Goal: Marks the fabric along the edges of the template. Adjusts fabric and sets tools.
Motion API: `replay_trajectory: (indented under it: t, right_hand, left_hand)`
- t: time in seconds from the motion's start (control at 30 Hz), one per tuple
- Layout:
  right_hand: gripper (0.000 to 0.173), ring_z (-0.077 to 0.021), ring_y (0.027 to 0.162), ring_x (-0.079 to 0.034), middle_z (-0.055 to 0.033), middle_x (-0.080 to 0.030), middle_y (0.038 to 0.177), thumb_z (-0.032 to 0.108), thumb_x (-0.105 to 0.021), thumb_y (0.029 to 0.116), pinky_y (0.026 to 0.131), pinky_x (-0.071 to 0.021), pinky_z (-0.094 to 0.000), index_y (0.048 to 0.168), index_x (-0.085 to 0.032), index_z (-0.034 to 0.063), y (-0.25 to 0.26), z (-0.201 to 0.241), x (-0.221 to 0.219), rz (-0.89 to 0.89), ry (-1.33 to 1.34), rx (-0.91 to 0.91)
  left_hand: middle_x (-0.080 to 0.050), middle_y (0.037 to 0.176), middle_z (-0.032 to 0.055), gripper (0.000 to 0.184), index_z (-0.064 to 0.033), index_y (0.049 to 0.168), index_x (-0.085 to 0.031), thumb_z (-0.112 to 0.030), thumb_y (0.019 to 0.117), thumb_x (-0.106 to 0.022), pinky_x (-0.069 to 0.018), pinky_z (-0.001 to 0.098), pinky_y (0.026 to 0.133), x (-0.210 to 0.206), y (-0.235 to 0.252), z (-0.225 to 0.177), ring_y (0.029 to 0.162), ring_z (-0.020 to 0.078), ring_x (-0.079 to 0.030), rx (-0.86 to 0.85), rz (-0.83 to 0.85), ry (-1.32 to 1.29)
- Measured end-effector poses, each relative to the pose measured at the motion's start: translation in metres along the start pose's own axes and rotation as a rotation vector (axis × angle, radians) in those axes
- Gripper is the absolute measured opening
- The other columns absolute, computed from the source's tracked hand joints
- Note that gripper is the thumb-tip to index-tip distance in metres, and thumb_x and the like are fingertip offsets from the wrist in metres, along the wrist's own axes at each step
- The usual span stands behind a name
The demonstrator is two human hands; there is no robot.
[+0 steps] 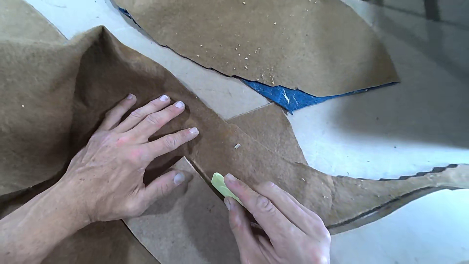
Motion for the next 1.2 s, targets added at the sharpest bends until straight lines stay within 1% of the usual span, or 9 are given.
replay_trajectory:
  t: [0.13,0.33,0.5,0.7,0.9,1.2]
  right_hand:
    - [0.022,-0.0062,0.074,-0.061,-0.0039,-0.069,0.083,0.014,-0.069,0.0935,0.063,-0.0496,-0.0154,0.113,-0.079,0.0079,-0.005,-0.002,0.004,0.012,0.0,-0.004]
    - [0.021,-0.007,0.074,-0.062,-0.0038,-0.069,0.083,0.015,-0.069,0.0939,0.064,-0.051,-0.016,0.112,-0.079,0.0086,-0.01,-0.006,0.011,0.033,0.006,-0.011]
    - [0.021,-0.0071,0.073,-0.06,-0.0035,-0.068,0.082,0.014,-0.069,0.0937,0.062,-0.0493,-0.0162,0.112,-0.079,0.0089,-0.012,-0.009,0.015,0.053,0.012,-0.006]
    - [0.022,-0.0081,0.075,-0.063,-0.0041,-0.07,0.085,0.014,-0.068,0.0945,0.064,-0.051,-0.0177,0.113,-0.079,0.0098,-0.013,-0.013,0.021,0.116,0.026,-0.001]
    - [0.023,-0.0086,0.075,-0.063,-0.0043,-0.07,0.085,0.015,-0.067,0.0954,0.064,-0.0511,-0.0187,0.115,-0.078,0.0104,-0.018,-0.021,0.028,0.17,0.05,-0.001]
    - [0.023,-0.0091,0.076,-0.062,-0.0035,-0.069,0.084,0.016,-0.067,0.0963,0.065,-0.0502,-0.0199,0.117,-0.078,0.013,-0.025,-0.033,0.039,0.221,0.067,0.013]
  left_hand:
    - [-0.039,0.164,0.0072,0.07,-0.0303,0.148,-0.057,-0.071,0.0951,-0.034,-0.0173,0.0666,0.124,0.0,0.0,0.0,0.155,0.0323,-0.028,-0.003,0.003,0.001]
    - [-0.041,0.163,0.0055,0.069,-0.0321,0.147,-0.057,-0.071,0.0965,-0.032,-0.0204,0.0645,0.123,-0.001,0.0,0.001,0.154,0.0303,-0.031,0.002,0.021,0.012]
    - [-0.041,0.163,0.0059,0.069,-0.0312,0.148,-0.057,-0.071,0.0963,-0.033,-0.0196,0.0644,0.124,-0.001,0.0,0.002,0.154,0.0306,-0.03,-0.002,0.013,0.013]
    - [-0.04,0.164,0.0054,0.071,-0.0314,0.149,-0.055,-0.071,0.0962,-0.031,-0.0184,0.0643,0.124,-0.002,-0.001,0.002,0.155,0.0302,-0.029,-0.003,0.024,0.014]
    - [-0.039,0.164,0.0051,0.072,-0.0318,0.15,-0.055,-0.073,0.0959,-0.03,-0.0179,0.0644,0.124,-0.003,-0.001,0.003,0.155,0.0304,-0.028,0.003,0.038,0.029]
    - [-0.04,0.163,0.0095,0.075,-0.0282,0.148,-0.057,-0.074,0.0955,-0.03,-0.0187,0.0651,0.123,-0.001,-0.001,0.003,0.154,0.0338,-0.029,-0.011,0.019,0.033]
Point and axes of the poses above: each hand's wrist, its own y-axis towards the middle knuckle, its own x-axis out of the back of the hand, z = x × y, the point moved 9 cm from there along y, towards the middle knuckle
